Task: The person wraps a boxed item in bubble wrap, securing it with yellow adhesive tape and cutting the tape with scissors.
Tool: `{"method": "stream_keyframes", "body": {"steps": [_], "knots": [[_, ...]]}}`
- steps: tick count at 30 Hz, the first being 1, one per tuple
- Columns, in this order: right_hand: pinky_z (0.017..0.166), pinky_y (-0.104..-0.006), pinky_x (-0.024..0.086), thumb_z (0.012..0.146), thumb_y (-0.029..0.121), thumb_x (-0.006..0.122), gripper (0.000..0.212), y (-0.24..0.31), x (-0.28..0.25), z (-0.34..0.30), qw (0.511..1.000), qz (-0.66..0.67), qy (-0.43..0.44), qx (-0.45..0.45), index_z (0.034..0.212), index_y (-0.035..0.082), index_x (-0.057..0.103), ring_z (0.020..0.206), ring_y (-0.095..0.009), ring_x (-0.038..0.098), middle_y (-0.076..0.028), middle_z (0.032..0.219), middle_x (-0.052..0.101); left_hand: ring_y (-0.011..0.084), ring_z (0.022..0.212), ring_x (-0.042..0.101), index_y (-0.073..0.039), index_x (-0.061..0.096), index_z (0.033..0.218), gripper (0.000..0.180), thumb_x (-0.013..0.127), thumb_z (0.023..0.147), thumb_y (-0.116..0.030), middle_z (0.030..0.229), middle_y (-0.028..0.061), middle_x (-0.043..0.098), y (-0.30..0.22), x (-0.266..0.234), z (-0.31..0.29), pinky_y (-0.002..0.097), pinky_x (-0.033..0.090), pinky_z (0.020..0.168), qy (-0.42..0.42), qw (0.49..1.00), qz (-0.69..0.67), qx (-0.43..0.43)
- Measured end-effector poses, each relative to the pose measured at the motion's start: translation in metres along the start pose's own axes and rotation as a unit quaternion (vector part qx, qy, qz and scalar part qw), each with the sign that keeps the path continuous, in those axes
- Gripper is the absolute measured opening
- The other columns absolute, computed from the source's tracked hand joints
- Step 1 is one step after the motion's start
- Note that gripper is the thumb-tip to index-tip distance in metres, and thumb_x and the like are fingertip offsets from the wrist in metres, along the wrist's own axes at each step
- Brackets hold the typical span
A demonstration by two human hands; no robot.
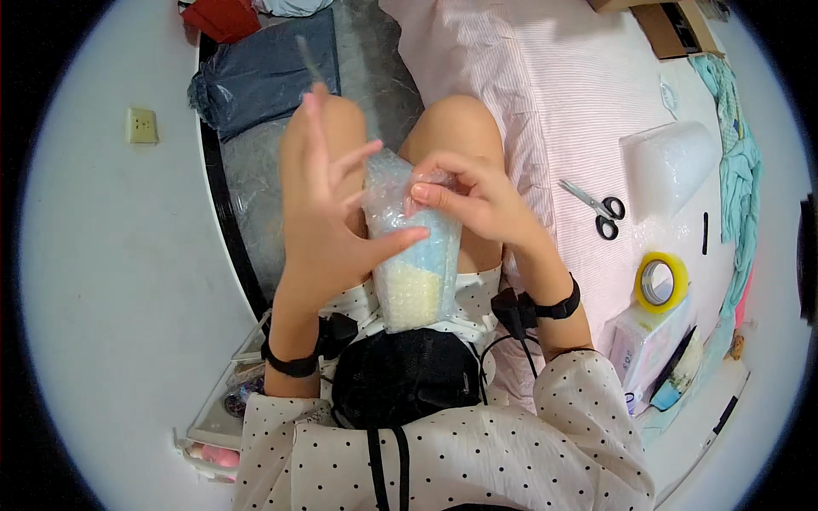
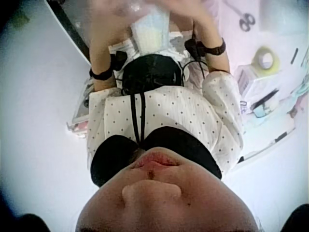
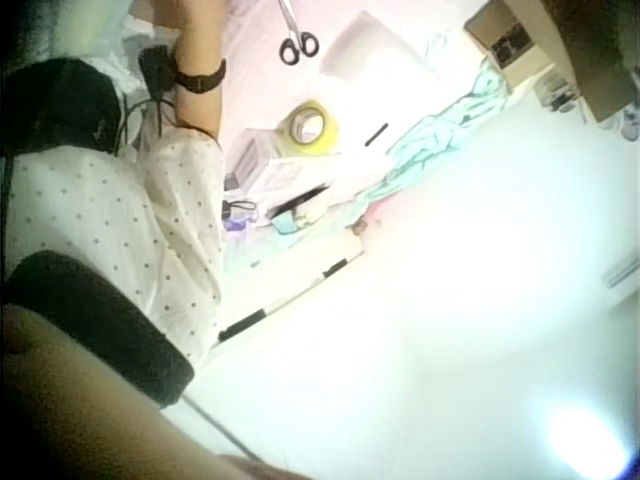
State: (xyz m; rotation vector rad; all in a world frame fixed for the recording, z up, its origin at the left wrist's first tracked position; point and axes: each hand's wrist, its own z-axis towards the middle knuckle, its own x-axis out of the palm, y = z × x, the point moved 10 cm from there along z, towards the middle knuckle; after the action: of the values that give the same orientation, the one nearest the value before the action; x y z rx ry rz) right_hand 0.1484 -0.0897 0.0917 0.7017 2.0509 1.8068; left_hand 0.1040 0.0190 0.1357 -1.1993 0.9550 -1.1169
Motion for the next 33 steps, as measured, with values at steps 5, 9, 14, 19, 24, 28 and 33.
{"method": "stream_keyframes", "body": {"steps": [5, 9, 14, 19, 24, 28, 33], "knots": [[0.077, -0.0222, 0.043, 0.088, 0.012, 0.062, 0.014, 0.003, -0.015, -0.001, 0.998, 0.044, -0.012, -0.037, 0.094, -0.001, 0.061, 0.086, -0.012, 0.053, -0.004, 0.098, 0.055, 0.0290, 0.116, 0.050, -0.004, 0.000, 0.146, 0.120, 0.083, 0.059, -0.004, 0.152, 0.0166, 0.008, 0.014, 0.005, -0.005, 0.0348, 0.055, 0.080, -0.003, 0.999, 0.037, -0.039], [0.078, -0.0226, 0.043, 0.086, 0.010, 0.063, 0.014, 0.007, -0.019, -0.004, 0.999, 0.035, -0.011, -0.041, 0.092, -0.003, 0.062, 0.089, -0.011, 0.053, -0.005, 0.100, 0.055, 0.0292, 0.116, 0.051, -0.003, 0.003, 0.146, 0.116, 0.082, 0.062, -0.006, 0.152, 0.0168, 0.008, 0.017, 0.007, -0.002, 0.0336, 0.054, 0.081, 0.005, 0.998, 0.036, -0.051], [0.078, -0.0237, 0.045, 0.084, 0.008, 0.065, 0.014, -0.020, -0.024, 0.009, 0.991, 0.113, -0.010, 0.066, 0.093, -0.002, 0.062, 0.089, -0.011, 0.056, -0.006, 0.102, 0.056, 0.0286, 0.115, 0.050, -0.001, -0.001, 0.145, 0.112, 0.079, 0.067, -0.003, 0.151, 0.0200, 0.008, 0.028, 0.008, -0.003, 0.0310, 0.053, 0.082, 0.005, 0.995, -0.011, -0.097], [0.083, -0.0268, 0.045, 0.082, 0.009, 0.067, 0.011, -0.032, -0.021, 0.007, 0.983, 0.158, -0.032, 0.083, 0.089, 0.001, 0.063, 0.095, -0.013, 0.056, -0.007, 0.110, 0.054, 0.0281, 0.117, 0.047, -0.003, -0.006, 0.145, 0.110, 0.074, 0.071, 0.002, 0.150, 0.0176, 0.010, 0.040, 0.006, -0.007, 0.0307, 0.052, 0.082, -0.009, 0.992, -0.036, -0.121], [0.080, -0.0291, 0.046, 0.082, 0.016, 0.068, 0.016, 0.019, -0.018, 0.004, 0.954, -0.230, -0.021, -0.189, 0.093, 0.005, 0.065, 0.105, -0.018, 0.053, -0.012, 0.115, 0.052, 0.0282, 0.121, 0.043, -0.007, -0.009, 0.146, 0.110, 0.071, 0.071, 0.008, 0.153, 0.0099, 0.002, 0.048, 0.000, -0.010, 0.0331, 0.052, 0.086, -0.046, 0.977, -0.091, -0.185], [0.081, -0.0278, 0.043, 0.082, 0.019, 0.068, 0.017, -0.004, -0.022, 0.005, 0.974, -0.191, 0.002, -0.122, 0.095, 0.007, 0.068, 0.108, -0.019, 0.048, -0.011, 0.118, 0.050, 0.0290, 0.127, 0.037, -0.009, -0.007, 0.146, 0.110, 0.069, 0.069, 0.010, 0.154, 0.0096, 0.000, 0.031, -0.009, -0.008, 0.0339, 0.051, 0.087, -0.060, 0.992, 0.075, -0.082], [0.078, -0.0246, 0.042, 0.084, 0.021, 0.067, 0.018, -0.016, -0.014, 0.008, 0.993, -0.085, 0.049, -0.060, 0.095, 0.007, 0.069, 0.101, -0.018, 0.049, -0.009, 0.115, 0.052, 0.0309, 0.127, 0.039, -0.010, -0.006, 0.147, 0.111, 0.068, 0.066, 0.011, 0.153, 0.0117, -0.004, -0.022, 0.023, 0.014, 0.0336, 0.053, 0.085, -0.021, 0.992, 0.092, 0.079]]}}
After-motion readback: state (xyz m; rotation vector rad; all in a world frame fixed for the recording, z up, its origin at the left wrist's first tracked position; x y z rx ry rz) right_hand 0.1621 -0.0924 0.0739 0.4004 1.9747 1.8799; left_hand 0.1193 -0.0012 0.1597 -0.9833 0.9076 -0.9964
